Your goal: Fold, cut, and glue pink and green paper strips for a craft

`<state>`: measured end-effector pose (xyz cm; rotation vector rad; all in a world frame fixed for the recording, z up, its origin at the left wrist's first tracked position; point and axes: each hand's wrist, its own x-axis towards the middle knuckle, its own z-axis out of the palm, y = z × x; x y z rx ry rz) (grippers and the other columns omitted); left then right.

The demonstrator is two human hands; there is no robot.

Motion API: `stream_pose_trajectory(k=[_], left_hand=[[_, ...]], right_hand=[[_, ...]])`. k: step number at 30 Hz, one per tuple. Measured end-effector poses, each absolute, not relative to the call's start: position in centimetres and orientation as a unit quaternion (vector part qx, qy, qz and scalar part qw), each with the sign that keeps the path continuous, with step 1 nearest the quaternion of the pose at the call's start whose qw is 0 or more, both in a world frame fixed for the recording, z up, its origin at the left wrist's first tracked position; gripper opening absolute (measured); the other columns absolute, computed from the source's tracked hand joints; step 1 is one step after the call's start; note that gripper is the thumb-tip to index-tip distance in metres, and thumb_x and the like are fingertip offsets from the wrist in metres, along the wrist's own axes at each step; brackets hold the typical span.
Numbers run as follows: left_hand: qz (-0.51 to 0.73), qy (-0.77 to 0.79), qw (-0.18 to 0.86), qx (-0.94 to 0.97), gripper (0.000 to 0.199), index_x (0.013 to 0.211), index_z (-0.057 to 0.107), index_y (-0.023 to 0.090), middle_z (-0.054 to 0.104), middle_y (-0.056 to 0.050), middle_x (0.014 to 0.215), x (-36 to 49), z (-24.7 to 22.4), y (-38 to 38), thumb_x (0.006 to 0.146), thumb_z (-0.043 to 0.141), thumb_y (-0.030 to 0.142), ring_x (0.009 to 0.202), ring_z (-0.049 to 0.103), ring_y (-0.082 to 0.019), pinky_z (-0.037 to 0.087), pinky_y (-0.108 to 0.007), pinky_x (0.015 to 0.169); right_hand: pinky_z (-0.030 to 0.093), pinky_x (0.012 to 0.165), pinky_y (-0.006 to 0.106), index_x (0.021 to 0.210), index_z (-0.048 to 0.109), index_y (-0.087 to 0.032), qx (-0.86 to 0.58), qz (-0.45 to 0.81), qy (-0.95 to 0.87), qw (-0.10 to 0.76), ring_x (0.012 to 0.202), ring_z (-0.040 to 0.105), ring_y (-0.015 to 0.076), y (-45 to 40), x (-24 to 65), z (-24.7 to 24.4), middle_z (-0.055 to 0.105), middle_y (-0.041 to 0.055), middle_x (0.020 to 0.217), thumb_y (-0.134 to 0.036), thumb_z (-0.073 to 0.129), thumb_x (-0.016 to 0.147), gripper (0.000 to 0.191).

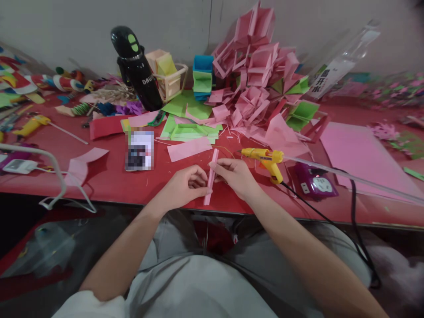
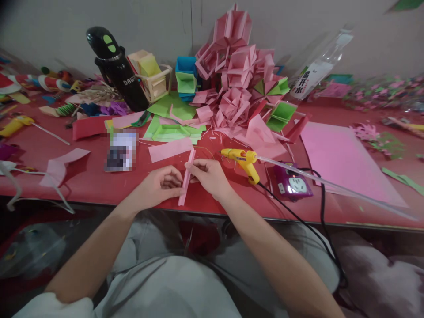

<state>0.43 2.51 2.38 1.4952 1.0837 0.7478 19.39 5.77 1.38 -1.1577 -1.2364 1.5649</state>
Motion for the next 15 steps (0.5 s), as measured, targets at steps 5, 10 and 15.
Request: stream_pose_trajectory(k=[5,10,15], left_hand=[[0.323,0.452,0.425,0.715,0.039,0.109,0.065,0.022,0.071,-0.008,0.111,-0.9,2.6,4.0,0.081,0.078,0.045,0.1,0.069,-0.024,0.055,-0.039,0.093],[0.274,0.406,0.311,0.815,0.089,0.144,0.051,0.029,0.04,-0.012,0.16,-1.8,2.5,5.4,0.067,0.088,0.052,0.148,0.036,-0.034,0.03,-0.05,0.122],[0.234,0.402,0.302,0.832,0.097,0.149,0.047,0.029,0.039,-0.012,0.161,-1.7,1.7,5.3,0.065,0.086,0.059,0.148,0.035,-0.036,0.027,-0.051,0.123]], right_hand=[[0.06,0.064,0.027,0.074,0.072,-0.016,-0.454,0.619,-0.514,0.383,0.062,0.064,0.0125,6.0,19.5,1.4,0.068,0.0,0.066,-0.056,0.082,0.071,0.04],[0.061,0.059,0.029,0.084,0.072,-0.016,-0.473,0.573,-0.55,0.381,0.057,0.065,0.0141,6.3,19.0,1.3,0.066,-0.0013,0.063,-0.048,0.085,0.069,0.037],[0.057,0.049,0.028,0.101,0.069,-0.016,-0.499,0.54,-0.568,0.369,0.048,0.062,0.0133,6.6,18.7,0.9,0.068,-0.0017,0.063,-0.037,0.083,0.074,0.037]])
